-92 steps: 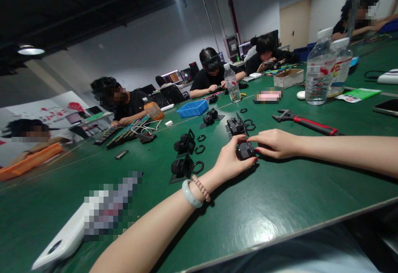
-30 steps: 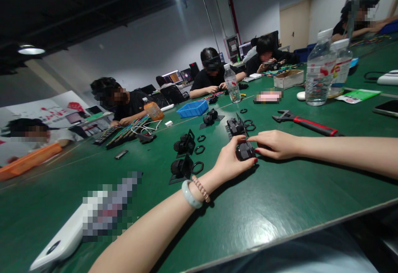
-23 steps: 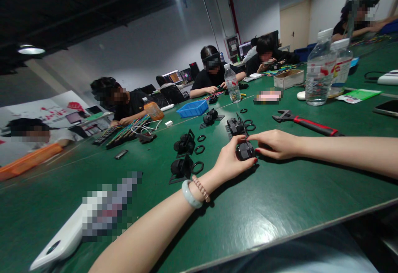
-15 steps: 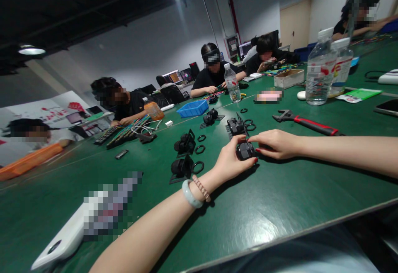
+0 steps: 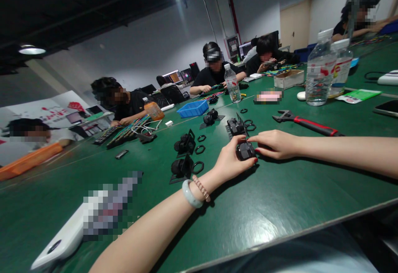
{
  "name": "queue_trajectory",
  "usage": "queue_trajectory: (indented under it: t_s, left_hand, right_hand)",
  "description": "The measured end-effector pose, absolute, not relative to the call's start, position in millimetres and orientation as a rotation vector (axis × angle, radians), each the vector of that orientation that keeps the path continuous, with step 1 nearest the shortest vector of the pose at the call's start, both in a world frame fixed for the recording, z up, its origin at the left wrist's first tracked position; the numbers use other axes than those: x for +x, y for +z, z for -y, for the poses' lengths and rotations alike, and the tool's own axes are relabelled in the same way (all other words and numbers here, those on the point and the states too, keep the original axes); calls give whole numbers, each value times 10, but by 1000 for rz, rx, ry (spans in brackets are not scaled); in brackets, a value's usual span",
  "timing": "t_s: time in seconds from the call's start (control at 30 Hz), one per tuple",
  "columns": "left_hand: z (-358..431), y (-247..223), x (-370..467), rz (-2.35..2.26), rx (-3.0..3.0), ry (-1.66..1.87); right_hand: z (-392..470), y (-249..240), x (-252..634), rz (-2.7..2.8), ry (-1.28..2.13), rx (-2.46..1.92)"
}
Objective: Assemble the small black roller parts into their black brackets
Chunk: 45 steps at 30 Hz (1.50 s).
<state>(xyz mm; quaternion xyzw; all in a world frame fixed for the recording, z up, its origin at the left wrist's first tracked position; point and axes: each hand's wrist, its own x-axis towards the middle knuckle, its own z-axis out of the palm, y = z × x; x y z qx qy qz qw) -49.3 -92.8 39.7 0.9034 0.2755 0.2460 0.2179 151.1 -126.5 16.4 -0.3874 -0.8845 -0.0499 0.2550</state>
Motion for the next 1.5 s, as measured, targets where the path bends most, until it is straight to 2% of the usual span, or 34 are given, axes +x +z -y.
queue_trajectory:
  t_s: [1.5]
  left_hand:
    - [945, 411, -481, -776, 2479, 698]
  right_hand:
    - [1261, 170, 1508, 2405, -124, -1051]
